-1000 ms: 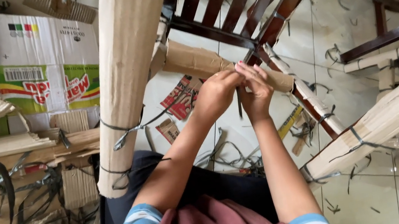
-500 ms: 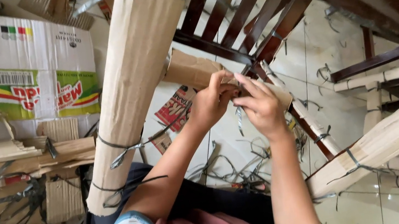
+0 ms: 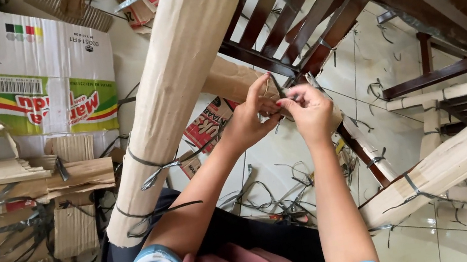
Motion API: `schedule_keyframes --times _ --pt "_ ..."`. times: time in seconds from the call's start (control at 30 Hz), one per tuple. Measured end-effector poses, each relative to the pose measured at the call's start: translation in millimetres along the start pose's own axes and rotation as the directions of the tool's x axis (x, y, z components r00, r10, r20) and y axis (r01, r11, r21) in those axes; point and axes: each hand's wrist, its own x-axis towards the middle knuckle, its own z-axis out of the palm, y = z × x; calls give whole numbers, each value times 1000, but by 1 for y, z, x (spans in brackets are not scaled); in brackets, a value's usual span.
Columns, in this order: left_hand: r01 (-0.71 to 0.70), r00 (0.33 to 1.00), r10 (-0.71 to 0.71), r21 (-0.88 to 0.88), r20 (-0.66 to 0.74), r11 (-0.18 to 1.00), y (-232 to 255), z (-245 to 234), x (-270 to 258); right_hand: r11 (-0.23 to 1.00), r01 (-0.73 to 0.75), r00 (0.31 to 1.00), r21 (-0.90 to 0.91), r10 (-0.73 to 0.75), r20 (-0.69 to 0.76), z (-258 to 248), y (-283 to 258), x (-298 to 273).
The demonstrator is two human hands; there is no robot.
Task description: Wrapping wooden chair legs with protective cardboard and securing them with plastic ties.
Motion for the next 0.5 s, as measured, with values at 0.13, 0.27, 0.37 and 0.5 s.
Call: schedule_keyframes --times 0.13,0.27,0.37,0.5 --pt "-4 1000 5 17 -24 1000 5 2 -2 990 136 991 -39 -136 12 -7 -21 0" --pt "-57 995 59 35 -82 998 -6 11 -3 940 340 927 -10 -333 172 -15 -20 4" --pt "-86 986 95 69 -137 994 -15 17 -4 916 400 881 24 -392 263 -20 -18 5" --pt "-190 950 218 142 -222 971 -19 21 -2 911 412 844 23 -391 366 -28 -19 8"
